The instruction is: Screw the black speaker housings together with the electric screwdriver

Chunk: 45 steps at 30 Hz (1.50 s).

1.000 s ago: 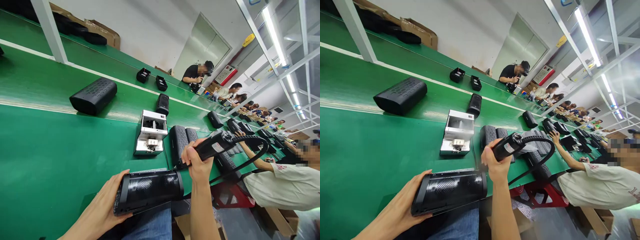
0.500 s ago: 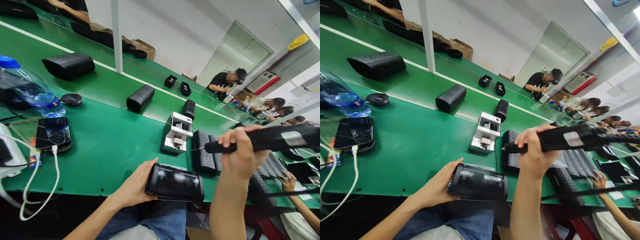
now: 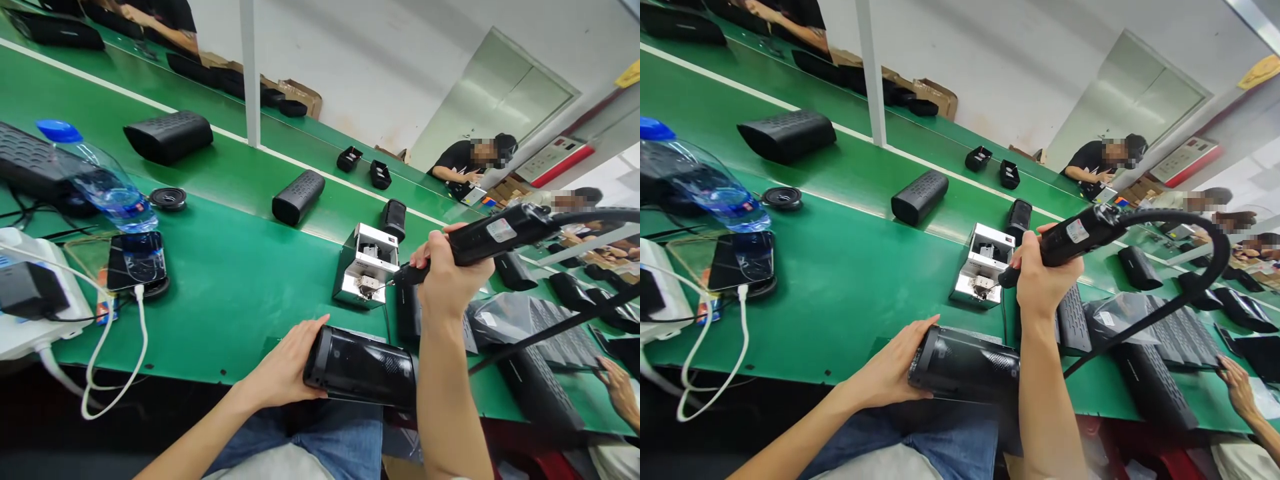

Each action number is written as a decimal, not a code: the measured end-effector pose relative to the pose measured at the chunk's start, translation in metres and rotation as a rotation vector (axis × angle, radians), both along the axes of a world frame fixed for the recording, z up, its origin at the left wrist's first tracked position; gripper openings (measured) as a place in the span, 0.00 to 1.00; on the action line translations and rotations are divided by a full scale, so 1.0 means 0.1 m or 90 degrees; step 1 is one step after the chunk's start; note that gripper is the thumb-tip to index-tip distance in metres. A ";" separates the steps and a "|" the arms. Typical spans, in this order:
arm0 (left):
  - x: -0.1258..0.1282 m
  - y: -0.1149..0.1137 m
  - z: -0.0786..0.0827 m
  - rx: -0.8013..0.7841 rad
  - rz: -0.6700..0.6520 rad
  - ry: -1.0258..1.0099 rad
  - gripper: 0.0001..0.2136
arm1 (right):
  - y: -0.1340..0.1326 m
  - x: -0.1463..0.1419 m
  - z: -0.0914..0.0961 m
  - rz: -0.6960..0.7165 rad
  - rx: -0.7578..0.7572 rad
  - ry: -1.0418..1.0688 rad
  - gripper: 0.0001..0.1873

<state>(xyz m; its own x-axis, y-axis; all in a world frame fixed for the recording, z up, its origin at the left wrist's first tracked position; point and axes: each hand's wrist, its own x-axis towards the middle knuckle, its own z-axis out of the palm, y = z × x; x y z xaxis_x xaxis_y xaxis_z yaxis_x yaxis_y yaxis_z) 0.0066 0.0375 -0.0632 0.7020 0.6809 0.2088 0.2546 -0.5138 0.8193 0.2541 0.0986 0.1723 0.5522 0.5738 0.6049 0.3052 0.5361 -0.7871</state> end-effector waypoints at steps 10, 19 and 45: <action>0.00 0.00 0.07 0.009 0.000 0.015 0.77 | -0.19 0.07 -0.03 0.030 -0.033 0.020 0.14; -0.01 -0.01 0.11 0.006 -0.002 0.015 0.74 | -1.00 0.38 0.42 -0.101 -0.032 -0.009 0.13; -0.02 -0.01 0.08 0.005 0.011 0.028 0.72 | -1.06 0.53 0.32 0.226 -0.182 -0.175 0.12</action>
